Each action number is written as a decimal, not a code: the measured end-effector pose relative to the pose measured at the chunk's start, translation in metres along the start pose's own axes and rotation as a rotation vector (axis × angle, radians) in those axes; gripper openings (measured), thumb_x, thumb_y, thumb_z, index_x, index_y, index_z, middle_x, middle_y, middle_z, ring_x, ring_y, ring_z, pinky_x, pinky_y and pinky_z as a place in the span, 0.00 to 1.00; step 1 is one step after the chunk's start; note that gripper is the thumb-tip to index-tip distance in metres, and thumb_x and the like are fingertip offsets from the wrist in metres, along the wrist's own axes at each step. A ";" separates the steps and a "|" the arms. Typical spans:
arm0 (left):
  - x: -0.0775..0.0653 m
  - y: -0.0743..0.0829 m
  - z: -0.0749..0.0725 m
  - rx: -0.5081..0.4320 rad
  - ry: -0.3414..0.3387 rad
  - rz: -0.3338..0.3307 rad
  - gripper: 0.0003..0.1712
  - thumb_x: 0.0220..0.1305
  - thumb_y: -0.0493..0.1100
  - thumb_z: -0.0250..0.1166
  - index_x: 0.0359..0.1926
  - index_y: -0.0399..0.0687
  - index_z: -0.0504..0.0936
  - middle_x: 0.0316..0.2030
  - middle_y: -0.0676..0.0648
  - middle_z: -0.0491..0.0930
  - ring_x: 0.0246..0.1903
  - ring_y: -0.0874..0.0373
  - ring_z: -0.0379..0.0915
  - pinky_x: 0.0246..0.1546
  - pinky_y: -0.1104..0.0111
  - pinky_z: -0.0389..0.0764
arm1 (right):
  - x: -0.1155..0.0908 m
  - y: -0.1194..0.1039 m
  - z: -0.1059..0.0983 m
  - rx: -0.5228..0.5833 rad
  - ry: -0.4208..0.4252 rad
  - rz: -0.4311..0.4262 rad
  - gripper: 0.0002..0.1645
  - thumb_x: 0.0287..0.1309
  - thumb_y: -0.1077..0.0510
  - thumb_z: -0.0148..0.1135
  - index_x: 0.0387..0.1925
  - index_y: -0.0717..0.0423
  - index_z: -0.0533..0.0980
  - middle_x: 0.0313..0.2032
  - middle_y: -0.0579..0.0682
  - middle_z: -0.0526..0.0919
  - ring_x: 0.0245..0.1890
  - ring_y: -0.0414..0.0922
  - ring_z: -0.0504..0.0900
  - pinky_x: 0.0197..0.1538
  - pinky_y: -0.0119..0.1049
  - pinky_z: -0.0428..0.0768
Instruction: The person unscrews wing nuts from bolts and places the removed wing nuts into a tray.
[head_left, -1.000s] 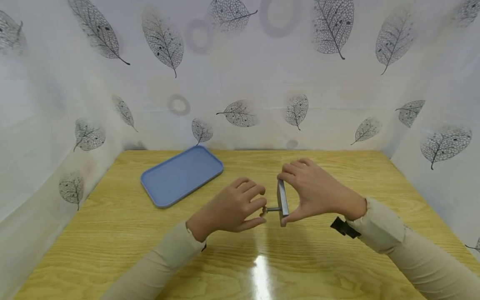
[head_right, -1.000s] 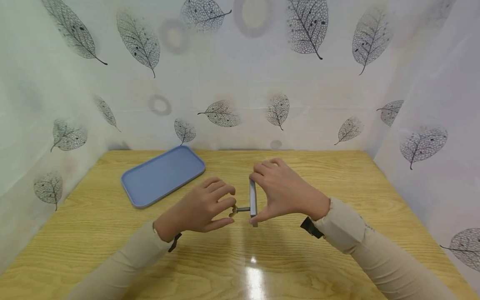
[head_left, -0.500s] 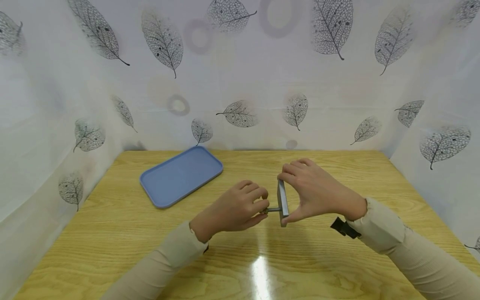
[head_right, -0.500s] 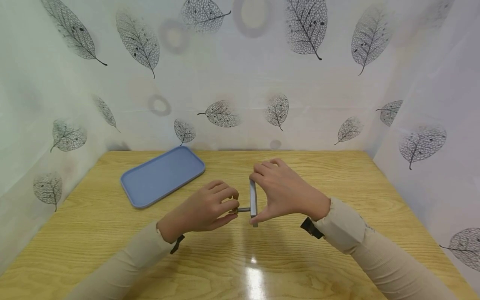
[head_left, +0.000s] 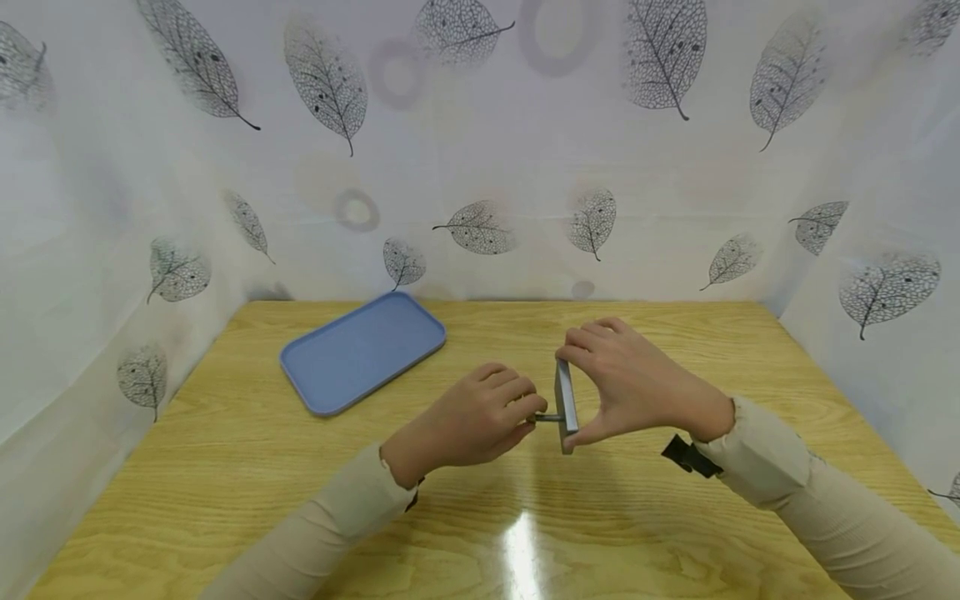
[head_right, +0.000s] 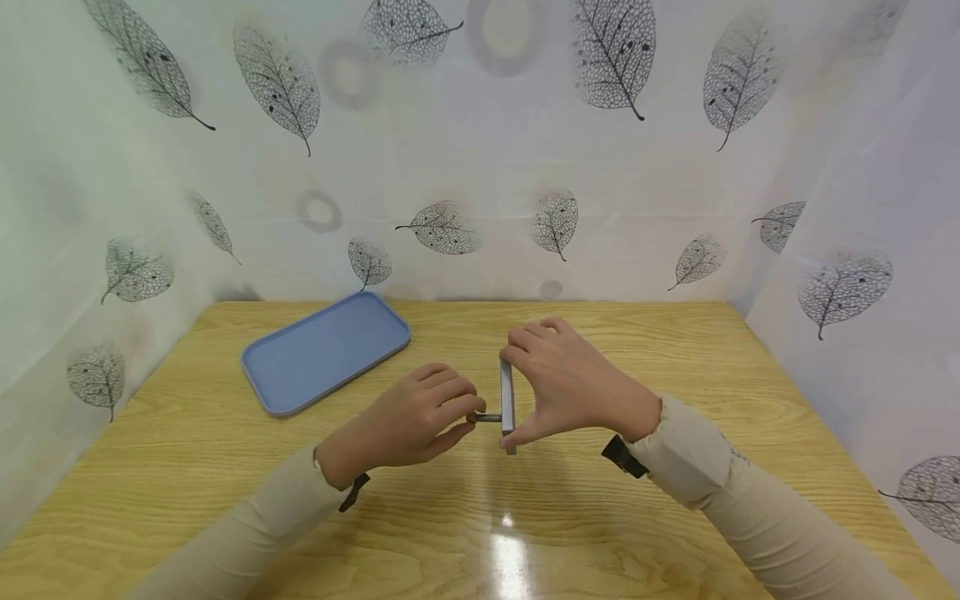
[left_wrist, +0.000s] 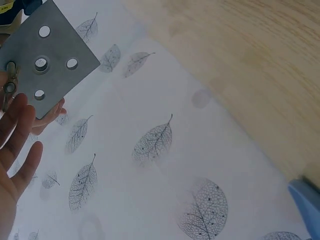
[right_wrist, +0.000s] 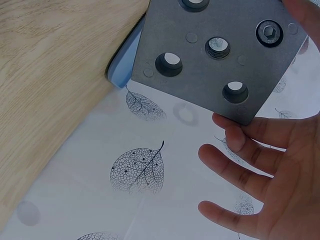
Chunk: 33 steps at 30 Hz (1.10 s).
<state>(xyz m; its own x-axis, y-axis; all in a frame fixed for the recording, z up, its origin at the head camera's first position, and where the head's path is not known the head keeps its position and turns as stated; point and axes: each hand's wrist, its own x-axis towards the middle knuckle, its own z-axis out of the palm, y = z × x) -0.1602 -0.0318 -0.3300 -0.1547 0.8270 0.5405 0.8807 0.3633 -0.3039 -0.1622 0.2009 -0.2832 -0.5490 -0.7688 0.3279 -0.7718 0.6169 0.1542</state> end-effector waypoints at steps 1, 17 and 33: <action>0.000 0.000 0.000 0.008 0.003 0.002 0.09 0.57 0.47 0.67 0.38 0.52 0.80 0.36 0.54 0.80 0.38 0.61 0.77 0.48 0.68 0.76 | 0.000 0.000 0.000 0.000 -0.001 0.000 0.54 0.20 0.18 0.66 0.41 0.55 0.77 0.33 0.45 0.75 0.36 0.44 0.74 0.51 0.47 0.72; 0.000 0.001 -0.001 0.067 -0.075 0.054 0.16 0.59 0.58 0.63 0.38 0.52 0.83 0.35 0.55 0.80 0.37 0.62 0.77 0.49 0.68 0.76 | 0.000 0.001 -0.001 -0.016 -0.022 -0.002 0.56 0.21 0.18 0.66 0.43 0.57 0.78 0.34 0.47 0.76 0.37 0.45 0.75 0.51 0.48 0.72; 0.002 0.002 0.000 0.117 -0.028 0.050 0.08 0.60 0.47 0.64 0.37 0.52 0.85 0.33 0.54 0.80 0.35 0.62 0.78 0.47 0.69 0.77 | 0.000 0.001 0.000 -0.001 -0.015 0.007 0.54 0.20 0.18 0.66 0.42 0.55 0.77 0.32 0.45 0.73 0.36 0.44 0.74 0.51 0.47 0.72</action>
<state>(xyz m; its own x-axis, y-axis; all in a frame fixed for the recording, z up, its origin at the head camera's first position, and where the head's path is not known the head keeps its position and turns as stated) -0.1591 -0.0295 -0.3298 -0.1261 0.8564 0.5007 0.8297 0.3677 -0.4200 -0.1624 0.2014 -0.2827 -0.5592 -0.7670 0.3146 -0.7678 0.6223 0.1525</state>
